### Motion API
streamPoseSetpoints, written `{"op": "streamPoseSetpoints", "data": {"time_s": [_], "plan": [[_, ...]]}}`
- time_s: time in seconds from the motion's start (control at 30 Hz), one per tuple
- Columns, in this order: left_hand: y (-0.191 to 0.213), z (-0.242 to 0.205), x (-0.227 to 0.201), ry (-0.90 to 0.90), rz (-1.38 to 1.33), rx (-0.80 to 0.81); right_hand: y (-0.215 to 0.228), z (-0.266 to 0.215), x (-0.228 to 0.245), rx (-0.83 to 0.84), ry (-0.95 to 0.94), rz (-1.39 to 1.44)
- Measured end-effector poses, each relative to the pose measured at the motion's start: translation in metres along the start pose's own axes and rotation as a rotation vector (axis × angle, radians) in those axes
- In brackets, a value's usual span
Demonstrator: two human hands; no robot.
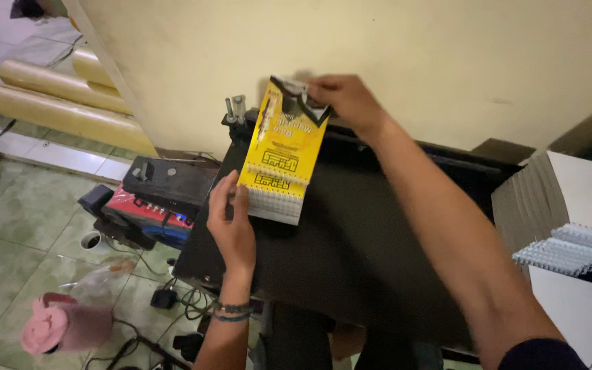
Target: The person repeatedly picks up a spiral-bound notebook from a stack, places it on a black table, flips it over, and then stacks it onto a growing pile. This process is repeated multiple times.
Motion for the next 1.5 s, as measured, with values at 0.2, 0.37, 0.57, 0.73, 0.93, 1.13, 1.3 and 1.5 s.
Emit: {"op": "streamPoseSetpoints", "data": {"time_s": [0.2,0.37,0.57,0.73,0.93,1.13,1.3,1.5], "plan": [[0.005,0.002,0.001,0.034,0.041,0.050,-0.001,0.004,-0.030,0.066,-0.132,-0.363],[0.007,0.011,0.001,0.061,0.019,0.128,-0.001,-0.004,-0.042,0.089,-0.171,-0.506],[0.002,0.006,0.013,0.010,0.027,0.053,0.001,-0.003,-0.042,0.095,-0.130,-0.466],[0.000,0.002,0.012,0.040,-0.021,0.012,-0.002,-0.005,-0.045,0.082,-0.135,-0.478],[0.001,-0.003,0.017,-0.053,0.018,-0.021,-0.006,-0.013,-0.043,0.112,-0.119,-0.425],[0.000,0.000,0.008,-0.053,0.092,0.000,-0.007,-0.013,-0.041,0.155,-0.121,-0.433],[0.001,0.002,0.012,-0.028,0.067,-0.005,-0.010,-0.019,-0.033,0.148,-0.128,-0.447],[0.001,-0.003,0.004,0.042,0.047,-0.017,-0.015,-0.033,-0.021,0.119,-0.184,-0.399]]}}
Point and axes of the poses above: each hand's wrist, its own z-axis towards the middle knuckle, its own y-axis out of the back of the hand, x = y × z, the point moved 1 cm from there along z, towards the middle knuckle, and after that the axes turned 7 degrees about x, right-handed, at the moved point
